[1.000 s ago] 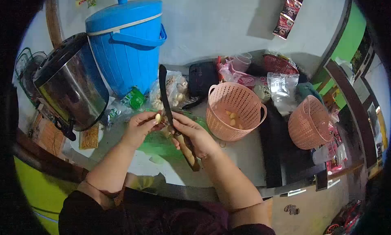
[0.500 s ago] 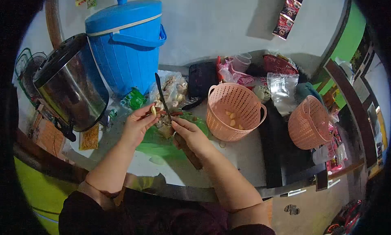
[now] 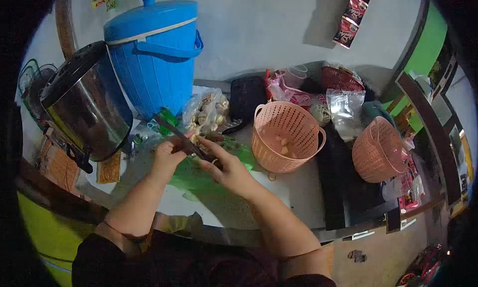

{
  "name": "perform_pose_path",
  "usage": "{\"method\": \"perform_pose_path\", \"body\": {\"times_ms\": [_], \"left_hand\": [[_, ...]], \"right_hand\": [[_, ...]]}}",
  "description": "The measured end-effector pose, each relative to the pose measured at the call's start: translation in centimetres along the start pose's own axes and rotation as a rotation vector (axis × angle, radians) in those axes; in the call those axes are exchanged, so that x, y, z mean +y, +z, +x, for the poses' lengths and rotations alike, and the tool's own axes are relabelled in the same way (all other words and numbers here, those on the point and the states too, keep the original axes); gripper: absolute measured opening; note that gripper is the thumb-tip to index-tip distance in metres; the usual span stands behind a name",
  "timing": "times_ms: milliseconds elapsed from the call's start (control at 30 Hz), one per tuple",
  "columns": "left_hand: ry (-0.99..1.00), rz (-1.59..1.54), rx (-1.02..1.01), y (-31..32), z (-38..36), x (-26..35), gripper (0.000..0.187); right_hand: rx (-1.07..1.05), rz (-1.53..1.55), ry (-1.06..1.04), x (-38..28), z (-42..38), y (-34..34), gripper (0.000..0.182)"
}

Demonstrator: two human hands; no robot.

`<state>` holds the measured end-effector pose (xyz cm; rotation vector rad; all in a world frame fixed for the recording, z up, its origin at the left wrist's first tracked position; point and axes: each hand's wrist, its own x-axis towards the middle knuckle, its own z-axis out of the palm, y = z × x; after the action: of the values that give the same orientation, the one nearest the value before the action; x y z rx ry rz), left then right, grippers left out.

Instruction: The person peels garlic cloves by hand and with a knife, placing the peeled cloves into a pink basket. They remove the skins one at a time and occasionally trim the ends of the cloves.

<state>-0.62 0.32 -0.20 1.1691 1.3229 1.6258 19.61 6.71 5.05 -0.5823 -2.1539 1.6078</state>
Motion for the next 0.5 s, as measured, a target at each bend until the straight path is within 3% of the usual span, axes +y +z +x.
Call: {"method": "perform_pose_path", "body": {"times_ms": [133,267,500], "left_hand": [[0.03,-0.018,-0.027,0.1,-0.3,0.4,0.038],[0.006,0.002,0.011,0.4,-0.4,0.9,0.03],[0.005,0.072,-0.039,-0.1,-0.2,0.3,0.032]], "right_hand": [[0.096,-0.169,-0.148,1.1,0.4,0.5,0.053],[0.1,-0.165,-0.149,1.6,0.6,0.5,0.052],[0.075,0.127,-0.039,1.0,0.4,0.3,0.052]]}}
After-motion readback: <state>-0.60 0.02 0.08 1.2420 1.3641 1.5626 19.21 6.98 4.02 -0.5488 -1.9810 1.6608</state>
